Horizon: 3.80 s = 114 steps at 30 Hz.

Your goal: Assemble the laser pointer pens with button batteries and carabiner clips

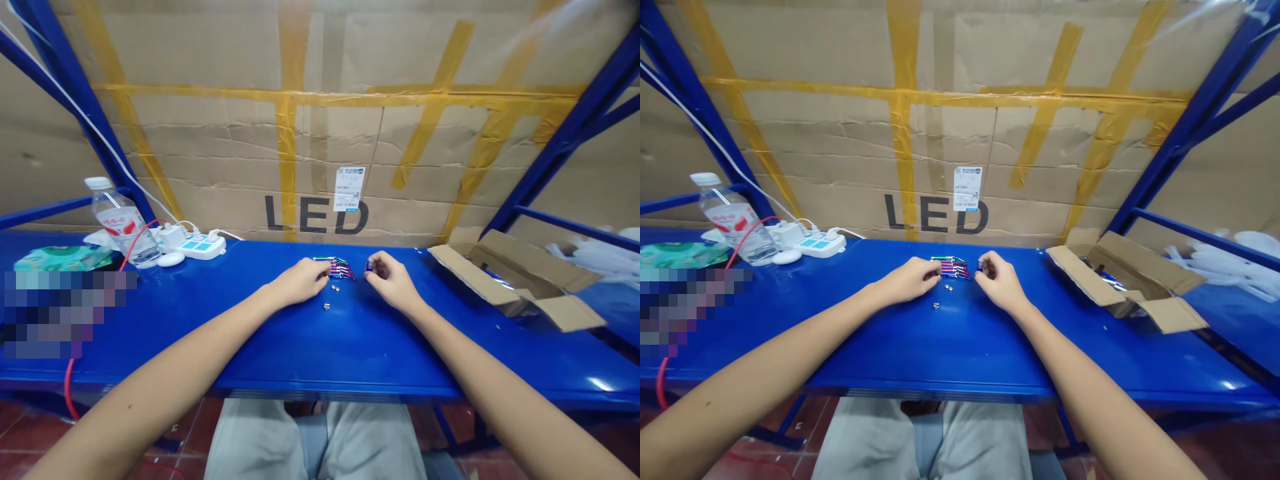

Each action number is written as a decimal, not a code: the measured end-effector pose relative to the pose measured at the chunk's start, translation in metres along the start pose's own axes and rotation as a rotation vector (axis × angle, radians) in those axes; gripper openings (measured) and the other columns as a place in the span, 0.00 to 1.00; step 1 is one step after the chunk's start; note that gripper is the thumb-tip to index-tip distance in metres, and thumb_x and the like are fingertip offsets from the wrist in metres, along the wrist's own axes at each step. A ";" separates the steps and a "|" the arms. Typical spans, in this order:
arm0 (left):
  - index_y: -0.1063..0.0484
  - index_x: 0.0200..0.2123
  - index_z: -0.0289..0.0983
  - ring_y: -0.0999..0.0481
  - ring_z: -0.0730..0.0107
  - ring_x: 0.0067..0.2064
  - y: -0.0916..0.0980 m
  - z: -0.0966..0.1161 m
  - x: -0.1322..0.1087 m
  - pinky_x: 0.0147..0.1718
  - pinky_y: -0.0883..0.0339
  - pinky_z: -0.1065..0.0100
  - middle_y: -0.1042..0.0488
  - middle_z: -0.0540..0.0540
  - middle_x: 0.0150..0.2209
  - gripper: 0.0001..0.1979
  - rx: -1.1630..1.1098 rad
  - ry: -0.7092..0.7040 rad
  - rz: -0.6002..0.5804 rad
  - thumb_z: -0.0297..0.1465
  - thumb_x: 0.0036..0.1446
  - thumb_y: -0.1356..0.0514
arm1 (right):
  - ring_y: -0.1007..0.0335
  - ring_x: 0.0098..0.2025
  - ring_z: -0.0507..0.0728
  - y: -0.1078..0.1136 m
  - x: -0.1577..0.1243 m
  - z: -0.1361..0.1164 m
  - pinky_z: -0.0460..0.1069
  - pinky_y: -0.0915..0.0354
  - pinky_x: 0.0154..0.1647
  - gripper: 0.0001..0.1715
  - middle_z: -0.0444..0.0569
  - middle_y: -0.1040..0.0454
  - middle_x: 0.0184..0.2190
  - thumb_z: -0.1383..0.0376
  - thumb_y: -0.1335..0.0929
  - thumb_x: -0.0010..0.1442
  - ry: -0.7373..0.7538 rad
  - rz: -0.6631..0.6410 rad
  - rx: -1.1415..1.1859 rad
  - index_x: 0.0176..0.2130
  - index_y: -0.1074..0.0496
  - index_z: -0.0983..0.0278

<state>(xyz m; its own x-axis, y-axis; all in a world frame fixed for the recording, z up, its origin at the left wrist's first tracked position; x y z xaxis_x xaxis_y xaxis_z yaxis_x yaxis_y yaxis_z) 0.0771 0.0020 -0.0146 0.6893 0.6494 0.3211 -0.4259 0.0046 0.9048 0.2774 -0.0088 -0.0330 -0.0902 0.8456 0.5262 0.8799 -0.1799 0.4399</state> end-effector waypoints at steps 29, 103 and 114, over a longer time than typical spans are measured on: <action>0.26 0.39 0.38 0.23 0.61 0.42 -0.006 0.003 -0.004 0.42 0.32 0.63 0.22 0.44 0.41 0.10 0.204 -0.096 0.089 0.29 0.62 0.48 | 0.33 0.32 0.53 -0.024 -0.003 -0.010 0.49 0.37 0.36 0.06 0.45 0.29 0.31 0.69 0.34 0.50 0.164 -0.356 -0.086 0.33 0.30 0.63; 0.20 0.37 0.45 0.22 0.60 0.37 -0.020 -0.003 0.013 0.34 0.35 0.66 0.19 0.46 0.35 0.11 0.113 -0.023 -0.044 0.29 0.55 0.41 | 0.27 0.22 0.54 -0.033 0.017 0.006 0.47 0.29 0.21 0.06 0.44 0.27 0.24 0.68 0.32 0.55 -0.151 -0.547 0.050 0.35 0.35 0.62; 0.26 0.28 0.39 0.28 0.66 0.27 -0.022 -0.001 0.014 0.27 0.40 0.69 0.26 0.48 0.26 0.04 0.026 0.129 -0.246 0.27 0.52 0.41 | 0.27 0.24 0.52 -0.039 0.015 0.003 0.46 0.29 0.26 0.09 0.45 0.25 0.26 0.69 0.31 0.52 -0.130 -0.565 0.153 0.37 0.31 0.64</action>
<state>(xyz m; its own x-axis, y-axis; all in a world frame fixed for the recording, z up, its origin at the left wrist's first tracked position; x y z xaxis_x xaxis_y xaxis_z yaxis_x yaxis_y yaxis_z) 0.0955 0.0112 -0.0306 0.6889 0.7228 0.0543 -0.2391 0.1559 0.9584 0.2432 0.0127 -0.0441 -0.5146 0.8453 0.1437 0.7703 0.3822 0.5104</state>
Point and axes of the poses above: each hand's wrist, its own x-axis towards the middle knuckle, its own y-axis out of the back of the hand, z = x × y, the point moved 5 cm from there along x, towards the middle knuckle
